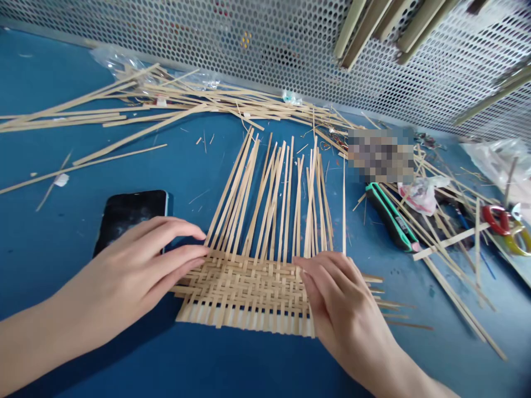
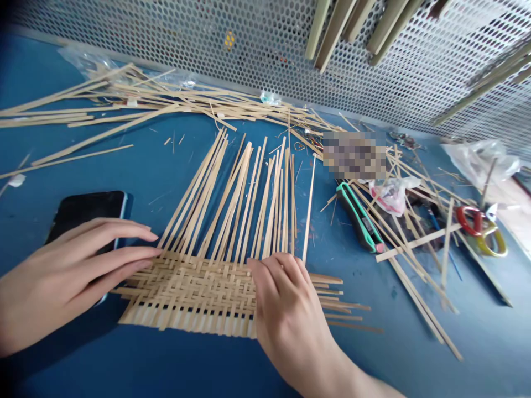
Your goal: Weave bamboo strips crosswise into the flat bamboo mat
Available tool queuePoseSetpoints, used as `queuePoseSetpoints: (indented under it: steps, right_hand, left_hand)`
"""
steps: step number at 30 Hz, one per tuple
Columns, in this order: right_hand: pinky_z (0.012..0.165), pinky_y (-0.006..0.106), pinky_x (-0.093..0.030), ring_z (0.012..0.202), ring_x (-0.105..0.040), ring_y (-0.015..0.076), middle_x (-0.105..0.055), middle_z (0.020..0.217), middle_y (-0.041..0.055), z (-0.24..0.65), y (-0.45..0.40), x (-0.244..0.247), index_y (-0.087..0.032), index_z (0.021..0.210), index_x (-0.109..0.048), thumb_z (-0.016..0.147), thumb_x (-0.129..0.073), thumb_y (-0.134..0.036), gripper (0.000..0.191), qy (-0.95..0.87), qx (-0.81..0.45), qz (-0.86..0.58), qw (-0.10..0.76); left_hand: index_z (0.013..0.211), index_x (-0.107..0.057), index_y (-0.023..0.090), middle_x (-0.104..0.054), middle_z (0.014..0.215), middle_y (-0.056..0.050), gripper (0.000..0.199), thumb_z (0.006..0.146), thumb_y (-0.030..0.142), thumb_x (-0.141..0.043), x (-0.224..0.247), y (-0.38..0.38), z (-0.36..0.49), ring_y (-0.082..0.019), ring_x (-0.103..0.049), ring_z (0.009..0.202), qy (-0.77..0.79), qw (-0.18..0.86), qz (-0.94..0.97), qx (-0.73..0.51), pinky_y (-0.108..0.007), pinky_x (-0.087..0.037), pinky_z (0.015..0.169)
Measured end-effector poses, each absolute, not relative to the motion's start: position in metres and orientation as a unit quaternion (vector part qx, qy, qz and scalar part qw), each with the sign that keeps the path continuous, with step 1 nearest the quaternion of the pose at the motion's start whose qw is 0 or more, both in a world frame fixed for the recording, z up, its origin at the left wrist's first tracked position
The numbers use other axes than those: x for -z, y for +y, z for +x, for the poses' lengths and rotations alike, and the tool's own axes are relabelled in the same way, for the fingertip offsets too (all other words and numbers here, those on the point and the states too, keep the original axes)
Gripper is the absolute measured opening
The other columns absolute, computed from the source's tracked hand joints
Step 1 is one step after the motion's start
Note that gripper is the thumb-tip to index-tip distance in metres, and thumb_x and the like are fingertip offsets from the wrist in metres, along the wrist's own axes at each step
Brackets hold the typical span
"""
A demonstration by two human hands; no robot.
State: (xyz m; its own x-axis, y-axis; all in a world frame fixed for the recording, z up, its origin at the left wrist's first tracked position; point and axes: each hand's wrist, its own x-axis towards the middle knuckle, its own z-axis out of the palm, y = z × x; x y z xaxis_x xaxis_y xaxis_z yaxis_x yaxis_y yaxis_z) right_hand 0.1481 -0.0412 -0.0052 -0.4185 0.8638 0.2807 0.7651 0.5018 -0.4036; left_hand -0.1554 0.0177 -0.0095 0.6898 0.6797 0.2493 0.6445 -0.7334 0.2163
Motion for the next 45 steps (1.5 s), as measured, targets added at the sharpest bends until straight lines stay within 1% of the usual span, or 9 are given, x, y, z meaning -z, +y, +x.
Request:
queuePoseSetpoints:
  steps: [4, 8, 11, 15, 19, 23, 29, 36, 45]
  right_hand:
    - [0.086, 0.037, -0.042, 0.094, -0.053, 0.0220, -0.065, 0.094, 0.0095, 0.147, -0.038, 0.005, -0.008, 0.112, -0.057, 0.093, -0.047, -0.002, 0.022, -0.826, -0.114, -0.494, 0.247]
    - [0.086, 0.037, -0.043, 0.095, -0.053, 0.0216, -0.066, 0.095, 0.0099, 0.148, -0.031, 0.003, -0.008, 0.110, -0.057, 0.094, -0.050, -0.006, 0.018, -0.818, -0.107, -0.495, 0.272]
    - [0.086, 0.036, -0.044, 0.096, -0.054, 0.0212, -0.065, 0.098, 0.0093, 0.145, -0.026, -0.003, -0.009, 0.111, -0.056, 0.094, -0.051, -0.009, 0.017, -0.816, -0.122, -0.501, 0.261]
    - [0.093, 0.039, -0.043, 0.105, -0.053, 0.0227, -0.063, 0.108, 0.0102, 0.125, -0.023, -0.014, -0.009, 0.121, -0.052, 0.094, -0.055, -0.014, 0.027, -0.833, -0.168, -0.474, 0.231]
    - [0.095, 0.043, -0.045, 0.110, -0.051, 0.0266, -0.060, 0.116, 0.0137, 0.097, -0.016, -0.014, -0.005, 0.128, -0.048, 0.093, -0.057, -0.016, 0.038, -0.856, -0.215, -0.425, 0.202]
    - [0.095, 0.045, -0.047, 0.108, -0.052, 0.0275, -0.061, 0.116, 0.0135, 0.079, -0.007, -0.005, -0.005, 0.126, -0.050, 0.092, -0.060, -0.017, 0.037, -0.860, -0.239, -0.405, 0.198]
    - [0.094, 0.044, -0.050, 0.108, -0.054, 0.0266, -0.061, 0.116, 0.0129, 0.076, -0.004, 0.004, -0.007, 0.127, -0.049, 0.090, -0.062, -0.013, 0.040, -0.845, -0.259, -0.413, 0.219]
    - [0.086, 0.050, -0.051, 0.100, -0.054, 0.0301, -0.064, 0.108, 0.0153, 0.072, -0.008, 0.001, -0.005, 0.121, -0.052, 0.091, -0.062, -0.016, 0.033, -0.841, -0.216, -0.452, 0.206]
    - [0.087, 0.047, -0.050, 0.099, -0.054, 0.0288, -0.063, 0.105, 0.0147, 0.074, -0.007, 0.005, -0.003, 0.122, -0.052, 0.086, -0.068, -0.015, 0.041, -0.838, -0.218, -0.451, 0.216]
  left_hand:
    - [0.105, -0.063, 0.021, -0.058, 0.110, -0.003, 0.021, 0.101, 0.024, -0.043, 0.003, 0.015, -0.144, -0.019, -0.050, 0.111, 0.348, 0.082, 0.920, -0.162, -0.034, -0.040, 0.096]
    - [0.103, -0.062, 0.021, -0.062, 0.105, -0.002, 0.018, 0.100, 0.027, -0.045, 0.005, 0.014, -0.142, -0.019, -0.052, 0.108, 0.347, 0.113, 0.915, -0.171, -0.034, -0.044, 0.092]
    - [0.105, -0.061, 0.022, -0.062, 0.107, -0.003, 0.019, 0.100, 0.031, -0.046, 0.008, 0.013, -0.143, -0.020, -0.053, 0.108, 0.351, 0.128, 0.912, -0.171, -0.036, -0.046, 0.091]
    - [0.108, -0.061, 0.021, -0.061, 0.110, -0.004, 0.022, 0.100, 0.034, -0.046, 0.010, 0.012, -0.139, -0.022, -0.053, 0.109, 0.369, 0.142, 0.902, -0.173, -0.036, -0.046, 0.090]
    - [0.103, -0.060, 0.018, -0.059, 0.106, -0.005, 0.022, 0.100, 0.033, -0.045, 0.011, 0.012, -0.137, -0.022, -0.054, 0.104, 0.372, 0.132, 0.899, -0.188, -0.036, -0.045, 0.087]
    - [0.098, -0.060, 0.017, -0.059, 0.102, -0.005, 0.020, 0.100, 0.031, -0.045, 0.012, 0.012, -0.139, -0.022, -0.053, 0.101, 0.356, 0.108, 0.906, -0.203, -0.037, -0.045, 0.086]
    - [0.100, -0.058, 0.017, -0.058, 0.104, -0.006, 0.015, 0.099, 0.026, -0.046, 0.012, 0.010, -0.138, -0.021, -0.053, 0.101, 0.377, 0.119, 0.895, -0.207, -0.037, -0.045, 0.086]
    - [0.092, -0.062, 0.015, -0.058, 0.104, -0.007, 0.020, 0.099, 0.025, -0.046, 0.011, 0.011, -0.138, -0.023, -0.054, 0.101, 0.366, 0.094, 0.902, -0.207, -0.039, -0.046, 0.084]
    - [0.094, -0.061, 0.014, -0.058, 0.104, -0.007, 0.016, 0.098, 0.021, -0.047, 0.011, 0.010, -0.137, -0.022, -0.053, 0.102, 0.356, 0.091, 0.907, -0.207, -0.038, -0.046, 0.086]
